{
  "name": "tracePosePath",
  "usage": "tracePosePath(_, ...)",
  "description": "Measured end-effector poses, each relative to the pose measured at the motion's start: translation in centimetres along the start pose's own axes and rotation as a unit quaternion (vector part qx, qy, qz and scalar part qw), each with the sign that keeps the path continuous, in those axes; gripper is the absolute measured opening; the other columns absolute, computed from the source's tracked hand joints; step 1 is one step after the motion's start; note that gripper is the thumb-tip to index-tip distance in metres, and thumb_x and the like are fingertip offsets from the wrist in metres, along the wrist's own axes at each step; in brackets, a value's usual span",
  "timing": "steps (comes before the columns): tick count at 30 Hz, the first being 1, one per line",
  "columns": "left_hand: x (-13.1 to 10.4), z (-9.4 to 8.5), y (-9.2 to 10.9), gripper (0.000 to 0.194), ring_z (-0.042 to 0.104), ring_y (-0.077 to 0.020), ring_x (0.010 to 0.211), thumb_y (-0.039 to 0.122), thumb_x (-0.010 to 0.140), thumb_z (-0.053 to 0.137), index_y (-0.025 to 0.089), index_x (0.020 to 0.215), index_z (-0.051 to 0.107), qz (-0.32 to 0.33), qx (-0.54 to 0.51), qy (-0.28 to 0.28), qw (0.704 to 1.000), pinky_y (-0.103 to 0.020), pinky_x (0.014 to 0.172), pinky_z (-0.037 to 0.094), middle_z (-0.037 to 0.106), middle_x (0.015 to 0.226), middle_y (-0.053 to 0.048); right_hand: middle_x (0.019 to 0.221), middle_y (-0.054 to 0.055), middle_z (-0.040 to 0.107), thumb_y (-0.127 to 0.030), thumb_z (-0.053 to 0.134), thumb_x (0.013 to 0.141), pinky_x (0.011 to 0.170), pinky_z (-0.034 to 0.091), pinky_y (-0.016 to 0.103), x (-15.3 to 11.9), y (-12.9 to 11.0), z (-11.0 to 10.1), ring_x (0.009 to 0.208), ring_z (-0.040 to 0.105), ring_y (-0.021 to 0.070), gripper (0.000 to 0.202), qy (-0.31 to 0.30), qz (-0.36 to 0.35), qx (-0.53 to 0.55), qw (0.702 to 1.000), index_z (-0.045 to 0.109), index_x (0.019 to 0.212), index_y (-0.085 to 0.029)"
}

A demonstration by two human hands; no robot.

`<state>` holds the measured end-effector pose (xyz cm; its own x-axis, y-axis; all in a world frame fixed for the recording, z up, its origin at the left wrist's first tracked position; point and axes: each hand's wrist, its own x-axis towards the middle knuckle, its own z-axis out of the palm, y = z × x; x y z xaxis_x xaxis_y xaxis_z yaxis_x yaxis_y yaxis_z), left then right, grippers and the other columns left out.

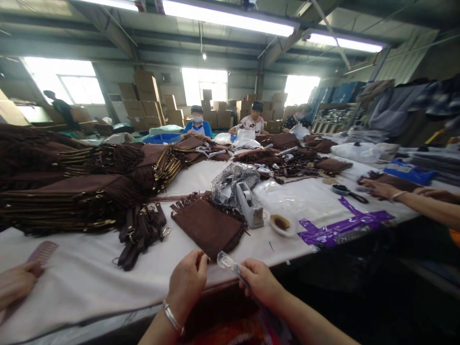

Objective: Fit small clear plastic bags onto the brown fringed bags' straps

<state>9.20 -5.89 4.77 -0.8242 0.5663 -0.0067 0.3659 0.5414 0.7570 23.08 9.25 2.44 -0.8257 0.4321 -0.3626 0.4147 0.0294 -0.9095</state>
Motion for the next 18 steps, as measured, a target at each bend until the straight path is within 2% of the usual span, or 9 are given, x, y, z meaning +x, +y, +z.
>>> tracePosePath(2, 0.4, -0.6, -0.7, 0.019, 0.060, -0.0228, 0.079, 0.034, 0.082, 0.054, 0.019, 0.083, 0.067, 0.052, 0.135, 0.016, 0.989, -0.034, 0.076, 0.042, 0.064, 0.084, -0.009, 0.070, 0.004, 0.063, -0.029, 0.046, 0.089, 0.058, 0.043, 0.027, -0.1, -0.2, -1.1, 0.060, 0.058, 0.0147, 0.018, 0.059, -0.077, -0.155, 0.983, 0.057, 0.081, -0.016)
tracePosePath(3, 0.7, -0.7, -0.9, 0.016, 0.059, -0.0224, 0.079, 0.032, 0.080, 0.056, 0.019, 0.081, 0.066, 0.053, 0.160, 0.000, 0.986, -0.033, 0.076, 0.041, 0.063, 0.085, -0.008, 0.077, 0.007, 0.065, -0.023, 0.048, 0.088, 0.067, 0.045, 0.030, -0.3, -0.4, -1.4, 0.071, 0.061, 0.0181, 0.015, 0.093, -0.116, -0.235, 0.961, 0.059, 0.084, -0.015)
tracePosePath(5, 1.1, -0.5, -1.2, 0.008, 0.058, -0.0212, 0.077, 0.027, 0.075, 0.060, 0.019, 0.074, 0.064, 0.027, 0.151, -0.038, 0.987, -0.031, 0.072, 0.039, 0.062, 0.080, -0.007, 0.092, 0.012, 0.066, -0.014, 0.048, 0.086, 0.083, 0.043, 0.038, -0.8, -0.8, -1.5, 0.091, 0.060, 0.0243, 0.015, 0.147, -0.179, -0.359, 0.904, 0.062, 0.090, -0.014)
tracePosePath(7, 1.4, -0.2, -1.1, 0.008, 0.056, -0.0197, 0.070, 0.025, 0.072, 0.061, 0.019, 0.066, 0.060, -0.007, 0.107, -0.069, 0.992, -0.029, 0.066, 0.037, 0.060, 0.070, -0.004, 0.101, 0.014, 0.064, -0.010, 0.047, 0.085, 0.090, 0.041, 0.040, -1.5, -1.3, -1.0, 0.100, 0.057, 0.0262, 0.019, 0.157, -0.226, -0.395, 0.876, 0.064, 0.092, -0.014)
tracePosePath(8, 1.5, 0.0, -0.9, 0.013, 0.055, -0.0186, 0.065, 0.027, 0.072, 0.061, 0.019, 0.063, 0.059, -0.022, 0.088, -0.091, 0.992, -0.028, 0.062, 0.037, 0.059, 0.064, -0.002, 0.101, 0.013, 0.064, -0.011, 0.047, 0.085, 0.090, 0.042, 0.039, -1.8, -1.6, -0.5, 0.100, 0.057, 0.0254, 0.019, 0.143, -0.248, -0.382, 0.879, 0.064, 0.092, -0.015)
tracePosePath(10, 1.5, 0.2, -0.4, 0.020, 0.052, -0.0161, 0.055, 0.033, 0.074, 0.060, 0.018, 0.061, 0.057, -0.053, 0.038, -0.134, 0.989, -0.026, 0.053, 0.035, 0.056, 0.056, -0.001, 0.093, 0.009, 0.066, -0.018, 0.050, 0.086, 0.084, 0.045, 0.035, -2.1, -2.0, 0.7, 0.092, 0.060, 0.0225, 0.015, 0.094, -0.256, -0.309, 0.911, 0.065, 0.089, -0.017)
tracePosePath(13, 0.7, 0.5, 0.5, 0.026, 0.048, -0.0135, 0.049, 0.039, 0.074, 0.061, 0.015, 0.064, 0.060, -0.123, -0.116, -0.199, 0.965, -0.024, 0.047, 0.032, 0.056, 0.054, 0.000, 0.070, 0.003, 0.065, -0.033, 0.050, 0.087, 0.056, 0.046, 0.027, -1.7, -2.0, 2.8, 0.063, 0.061, 0.0168, 0.022, -0.011, -0.124, -0.134, 0.983, 0.064, 0.081, -0.018)
tracePosePath(15, -0.1, 0.6, 1.1, 0.028, 0.049, -0.0133, 0.049, 0.041, 0.072, 0.064, 0.014, 0.067, 0.063, -0.145, -0.210, -0.236, 0.937, -0.023, 0.046, 0.031, 0.058, 0.054, 0.000, 0.063, 0.001, 0.062, -0.034, 0.051, 0.083, 0.042, 0.040, 0.021, -1.0, -1.7, 4.0, 0.048, 0.056, 0.0126, 0.022, -0.073, -0.031, -0.027, 0.996, 0.063, 0.077, -0.017)
tracePosePath(18, -0.9, 0.8, 1.5, 0.036, 0.045, -0.0109, 0.047, 0.048, 0.073, 0.064, 0.014, 0.063, 0.062, -0.139, -0.239, -0.257, 0.926, -0.022, 0.045, 0.028, 0.055, 0.050, 0.001, 0.059, -0.001, 0.060, -0.027, 0.053, 0.077, 0.034, 0.032, 0.018, -0.1, -1.0, 4.7, 0.038, 0.051, 0.0088, 0.014, -0.085, 0.034, 0.053, 0.994, 0.060, 0.071, -0.015)
